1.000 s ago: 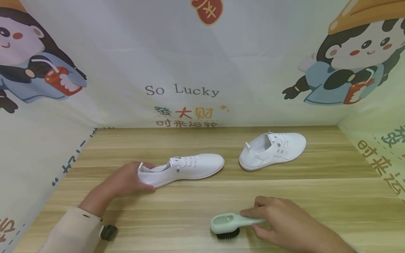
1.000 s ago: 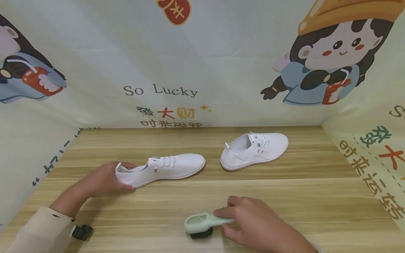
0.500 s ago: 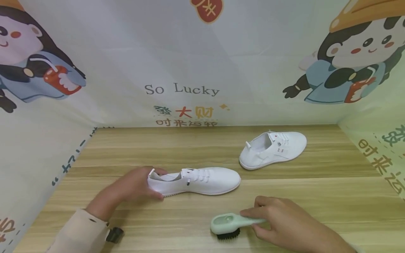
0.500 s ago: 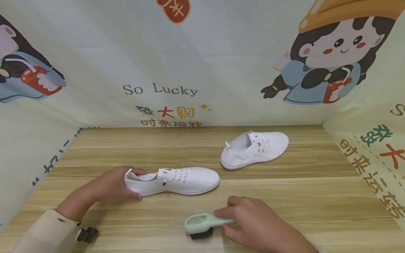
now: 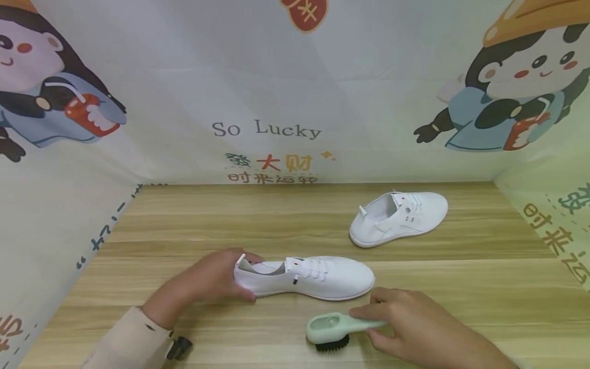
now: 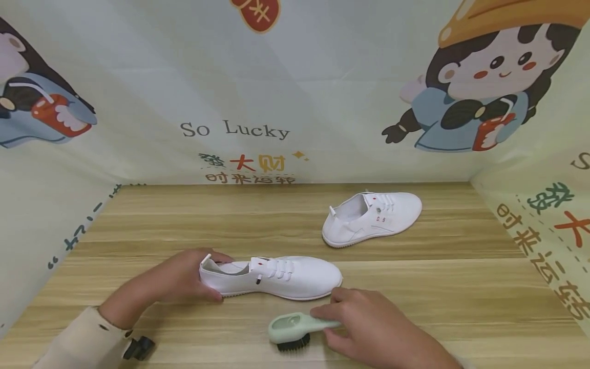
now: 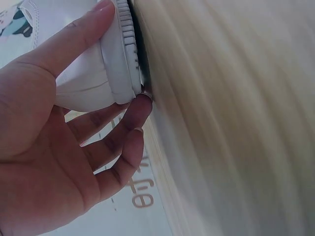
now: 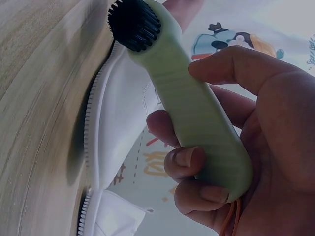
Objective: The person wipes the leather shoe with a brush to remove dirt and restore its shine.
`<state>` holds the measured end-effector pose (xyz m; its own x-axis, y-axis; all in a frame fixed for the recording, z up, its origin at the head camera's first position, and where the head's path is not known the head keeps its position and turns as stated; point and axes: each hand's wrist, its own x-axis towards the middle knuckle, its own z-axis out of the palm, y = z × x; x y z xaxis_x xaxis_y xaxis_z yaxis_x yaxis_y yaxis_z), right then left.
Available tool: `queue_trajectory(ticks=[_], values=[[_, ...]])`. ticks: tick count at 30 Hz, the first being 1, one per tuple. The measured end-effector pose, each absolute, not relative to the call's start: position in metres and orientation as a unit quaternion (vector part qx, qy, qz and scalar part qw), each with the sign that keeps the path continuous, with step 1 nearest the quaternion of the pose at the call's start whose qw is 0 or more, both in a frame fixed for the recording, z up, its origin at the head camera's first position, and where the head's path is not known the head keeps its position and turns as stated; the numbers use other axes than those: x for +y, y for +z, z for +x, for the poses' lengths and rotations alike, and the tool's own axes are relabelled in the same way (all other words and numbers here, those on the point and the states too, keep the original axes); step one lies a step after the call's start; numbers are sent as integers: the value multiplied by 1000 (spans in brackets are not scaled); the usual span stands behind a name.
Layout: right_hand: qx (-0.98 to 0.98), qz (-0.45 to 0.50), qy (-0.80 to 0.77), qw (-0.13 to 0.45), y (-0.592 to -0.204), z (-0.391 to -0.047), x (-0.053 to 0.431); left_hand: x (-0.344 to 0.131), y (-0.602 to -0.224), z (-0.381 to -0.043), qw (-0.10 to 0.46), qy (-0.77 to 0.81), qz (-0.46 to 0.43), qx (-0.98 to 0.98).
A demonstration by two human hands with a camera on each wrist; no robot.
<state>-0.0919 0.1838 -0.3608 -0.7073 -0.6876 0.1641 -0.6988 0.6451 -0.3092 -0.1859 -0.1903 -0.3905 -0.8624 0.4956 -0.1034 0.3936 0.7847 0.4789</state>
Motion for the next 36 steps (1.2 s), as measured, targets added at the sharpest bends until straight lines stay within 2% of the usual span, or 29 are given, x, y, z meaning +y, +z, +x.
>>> queue_trajectory(ticks=[18,30,36], values=[[-909,379,175,-15,-361,-92,183,-157,-388,-168,123,216,253,935],[-911,371,180,-31,-359,-91,182,-153,-386,-155,75,168,278,943],[-910,376,176,-11,-361,-91,183,-151,-390,-155,55,158,289,943]])
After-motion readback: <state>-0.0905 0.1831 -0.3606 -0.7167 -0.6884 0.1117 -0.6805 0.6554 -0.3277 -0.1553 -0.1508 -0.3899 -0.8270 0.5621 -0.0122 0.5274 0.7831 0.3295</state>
